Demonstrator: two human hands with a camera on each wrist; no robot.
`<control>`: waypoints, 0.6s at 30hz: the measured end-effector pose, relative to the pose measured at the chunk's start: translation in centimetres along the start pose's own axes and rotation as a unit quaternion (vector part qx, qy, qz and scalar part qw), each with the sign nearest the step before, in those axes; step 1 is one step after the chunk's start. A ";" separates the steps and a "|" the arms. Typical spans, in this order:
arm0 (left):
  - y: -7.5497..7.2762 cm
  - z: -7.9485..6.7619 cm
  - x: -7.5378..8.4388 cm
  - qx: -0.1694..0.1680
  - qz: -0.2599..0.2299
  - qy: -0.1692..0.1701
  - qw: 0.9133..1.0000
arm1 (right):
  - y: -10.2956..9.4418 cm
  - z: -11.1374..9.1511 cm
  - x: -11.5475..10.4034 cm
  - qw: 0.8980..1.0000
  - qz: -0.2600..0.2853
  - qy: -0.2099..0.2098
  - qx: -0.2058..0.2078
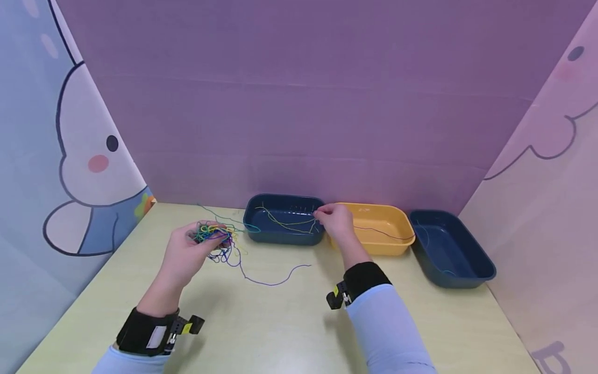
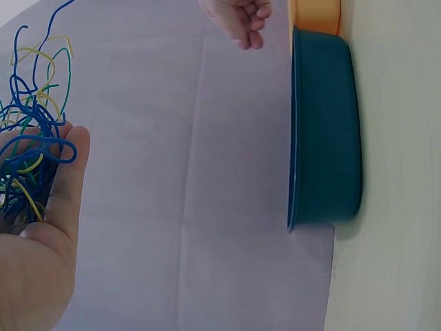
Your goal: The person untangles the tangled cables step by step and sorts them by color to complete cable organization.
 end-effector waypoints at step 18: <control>1.0 0.0 0.6 -0.025 -0.014 -0.007 1.000 | -5.2 -7.9 -3.7 0.992 0.027 -0.119 -0.039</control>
Point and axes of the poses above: each hand's wrist, its own z-axis towards the middle knuckle, its own y-axis out of the palm, x = y × z, the point moved 8 cm from there along z, towards the middle knuckle, and after that the axes turned 10 degrees about -x, right-handed, at the moved point
